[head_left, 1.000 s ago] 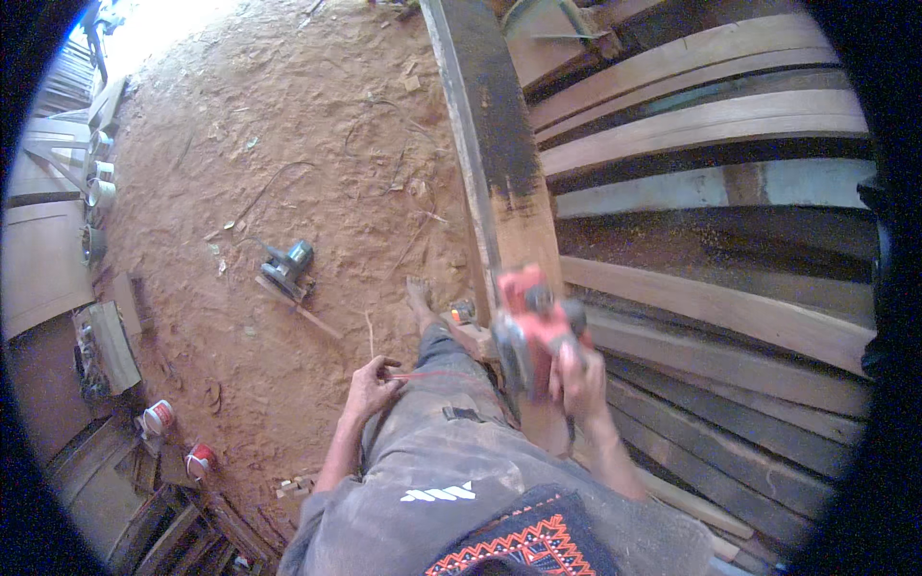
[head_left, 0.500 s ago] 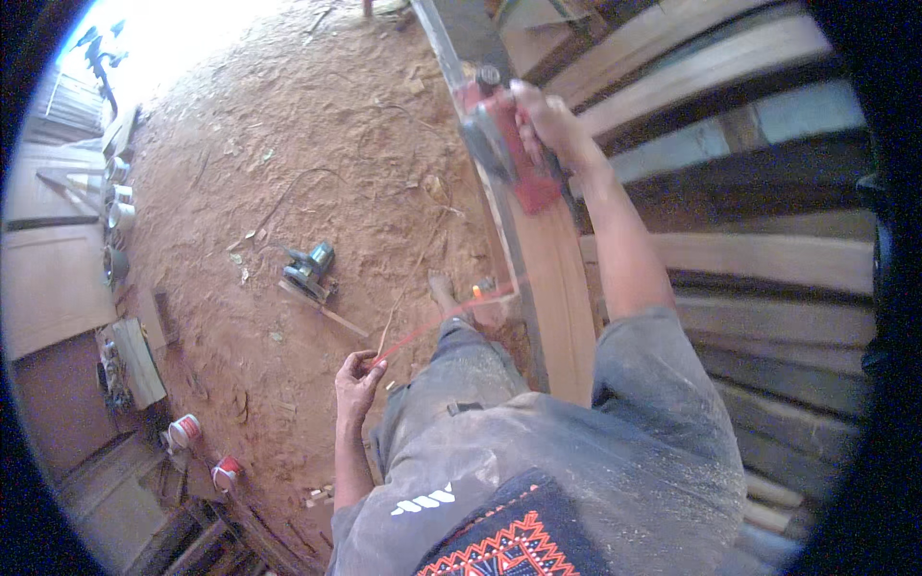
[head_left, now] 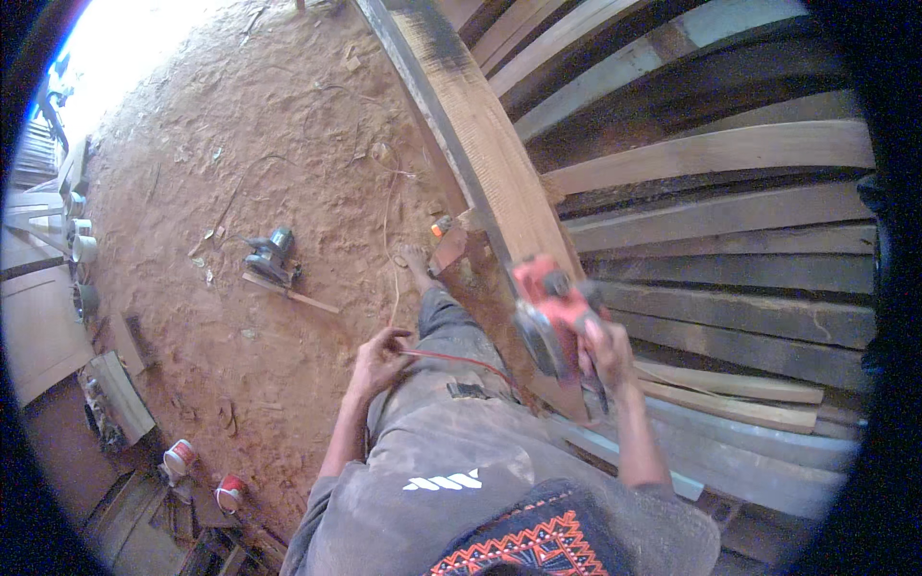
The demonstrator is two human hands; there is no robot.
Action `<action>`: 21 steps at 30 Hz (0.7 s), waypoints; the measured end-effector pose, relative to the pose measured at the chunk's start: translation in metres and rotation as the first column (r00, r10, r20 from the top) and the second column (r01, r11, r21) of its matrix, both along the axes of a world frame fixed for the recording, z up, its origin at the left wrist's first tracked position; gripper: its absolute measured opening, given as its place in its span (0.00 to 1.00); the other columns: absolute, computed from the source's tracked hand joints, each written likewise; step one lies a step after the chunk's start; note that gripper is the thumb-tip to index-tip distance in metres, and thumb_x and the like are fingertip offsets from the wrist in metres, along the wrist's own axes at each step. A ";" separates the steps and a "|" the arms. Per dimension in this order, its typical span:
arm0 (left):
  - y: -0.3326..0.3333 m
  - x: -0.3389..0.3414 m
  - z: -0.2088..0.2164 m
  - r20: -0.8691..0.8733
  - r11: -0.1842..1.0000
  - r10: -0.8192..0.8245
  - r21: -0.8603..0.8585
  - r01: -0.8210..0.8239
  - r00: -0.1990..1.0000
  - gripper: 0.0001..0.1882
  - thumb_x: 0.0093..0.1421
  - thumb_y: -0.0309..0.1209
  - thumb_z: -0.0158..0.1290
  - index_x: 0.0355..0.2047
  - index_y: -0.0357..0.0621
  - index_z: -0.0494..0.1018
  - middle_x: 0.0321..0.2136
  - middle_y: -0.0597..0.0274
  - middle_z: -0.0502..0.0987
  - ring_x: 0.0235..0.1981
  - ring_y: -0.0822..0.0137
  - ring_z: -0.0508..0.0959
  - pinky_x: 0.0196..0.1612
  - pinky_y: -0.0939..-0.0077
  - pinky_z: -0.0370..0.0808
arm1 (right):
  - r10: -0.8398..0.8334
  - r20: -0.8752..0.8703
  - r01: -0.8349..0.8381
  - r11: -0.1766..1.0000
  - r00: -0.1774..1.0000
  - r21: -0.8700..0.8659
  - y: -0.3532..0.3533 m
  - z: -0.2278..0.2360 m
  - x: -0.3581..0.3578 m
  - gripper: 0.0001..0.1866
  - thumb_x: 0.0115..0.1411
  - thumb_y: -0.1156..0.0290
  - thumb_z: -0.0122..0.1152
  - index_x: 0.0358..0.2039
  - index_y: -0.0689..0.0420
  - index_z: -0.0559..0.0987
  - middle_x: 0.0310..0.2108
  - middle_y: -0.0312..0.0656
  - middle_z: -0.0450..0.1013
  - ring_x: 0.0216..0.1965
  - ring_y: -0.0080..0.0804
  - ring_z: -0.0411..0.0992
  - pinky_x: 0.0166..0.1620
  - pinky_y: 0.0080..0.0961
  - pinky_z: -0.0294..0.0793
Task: The person uses a handheld electric sander to smooth the surface of a wooden plank. They repeatedly move the sander along the plank, flip it over, and continue sanding the other side.
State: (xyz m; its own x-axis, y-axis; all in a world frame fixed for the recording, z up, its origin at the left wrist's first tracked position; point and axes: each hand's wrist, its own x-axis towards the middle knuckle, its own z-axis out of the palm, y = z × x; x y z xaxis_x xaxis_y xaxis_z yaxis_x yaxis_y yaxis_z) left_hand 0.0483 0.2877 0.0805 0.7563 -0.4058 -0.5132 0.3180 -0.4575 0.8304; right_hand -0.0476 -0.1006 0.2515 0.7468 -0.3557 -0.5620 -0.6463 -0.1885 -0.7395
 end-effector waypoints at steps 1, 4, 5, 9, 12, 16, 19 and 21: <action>0.007 0.001 0.003 0.007 0.997 0.077 0.026 -0.077 0.997 0.23 0.52 0.31 0.69 0.50 0.45 0.80 0.33 0.56 0.82 0.37 0.64 0.82 0.46 0.68 0.78 | 0.030 0.047 -0.030 0.999 0.998 -0.014 0.000 -0.006 0.032 0.30 0.69 0.42 0.49 0.17 0.51 0.71 0.12 0.32 0.66 0.12 0.21 0.63 0.16 0.25 0.61; 0.038 -0.004 0.017 -0.011 0.918 0.396 0.032 -0.395 0.918 0.19 0.56 0.26 0.66 0.48 0.37 0.78 0.33 0.62 0.81 0.36 0.72 0.80 0.42 0.73 0.78 | 0.201 0.177 -0.196 0.979 0.963 -0.049 0.002 -0.012 0.169 0.33 0.69 0.37 0.46 0.26 0.53 0.83 0.15 0.34 0.70 0.14 0.23 0.66 0.18 0.25 0.63; 0.043 -0.003 0.020 0.064 0.909 0.416 0.006 -0.417 0.907 0.18 0.57 0.26 0.66 0.48 0.37 0.78 0.33 0.62 0.81 0.36 0.72 0.80 0.42 0.74 0.77 | 0.275 0.268 -0.244 0.959 0.923 -0.145 0.007 -0.016 0.231 0.31 0.69 0.39 0.47 0.33 0.55 0.85 0.16 0.32 0.69 0.15 0.21 0.65 0.20 0.24 0.62; 0.051 -0.014 0.028 0.121 0.873 0.478 0.044 -0.486 0.870 0.17 0.59 0.28 0.66 0.48 0.37 0.78 0.34 0.64 0.80 0.36 0.73 0.79 0.42 0.77 0.76 | 0.268 0.315 -0.293 0.956 0.910 0.034 0.019 -0.018 0.394 0.28 0.68 0.42 0.50 0.32 0.54 0.82 0.17 0.31 0.65 0.16 0.22 0.64 0.20 0.25 0.64; 0.056 -0.030 0.024 0.069 0.861 0.503 0.050 -0.506 0.862 0.18 0.60 0.31 0.66 0.48 0.37 0.78 0.33 0.65 0.80 0.36 0.74 0.78 0.42 0.77 0.76 | 0.242 0.288 -0.244 0.969 0.927 -0.027 0.013 -0.031 0.378 0.28 0.66 0.40 0.51 0.30 0.55 0.79 0.16 0.31 0.65 0.16 0.22 0.64 0.20 0.26 0.65; 0.058 -0.045 0.004 0.018 0.938 0.334 0.087 -0.335 0.942 0.22 0.56 0.33 0.70 0.48 0.38 0.79 0.31 0.64 0.80 0.36 0.73 0.79 0.42 0.75 0.76 | 0.505 0.430 -0.443 0.863 0.749 -0.242 -0.017 -0.021 0.195 0.30 0.66 0.40 0.51 0.28 0.58 0.76 0.17 0.35 0.68 0.20 0.24 0.69 0.26 0.28 0.68; 0.037 -0.037 0.001 -0.009 0.992 0.116 0.060 -0.115 0.993 0.26 0.50 0.33 0.72 0.49 0.39 0.79 0.32 0.61 0.81 0.36 0.70 0.80 0.43 0.72 0.77 | 0.392 0.184 -0.367 0.917 0.901 -0.154 -0.014 0.012 0.031 0.30 0.67 0.40 0.49 0.24 0.56 0.75 0.16 0.33 0.68 0.17 0.23 0.67 0.24 0.28 0.67; 0.010 -0.027 0.008 -0.033 1.000 -0.011 -0.003 0.011 0.999 0.27 0.49 0.33 0.72 0.50 0.40 0.79 0.32 0.59 0.82 0.36 0.68 0.81 0.43 0.71 0.77 | 0.109 0.025 -0.109 0.994 0.994 0.010 -0.001 0.027 -0.043 0.31 0.67 0.40 0.47 0.21 0.56 0.74 0.14 0.32 0.68 0.16 0.22 0.67 0.23 0.28 0.67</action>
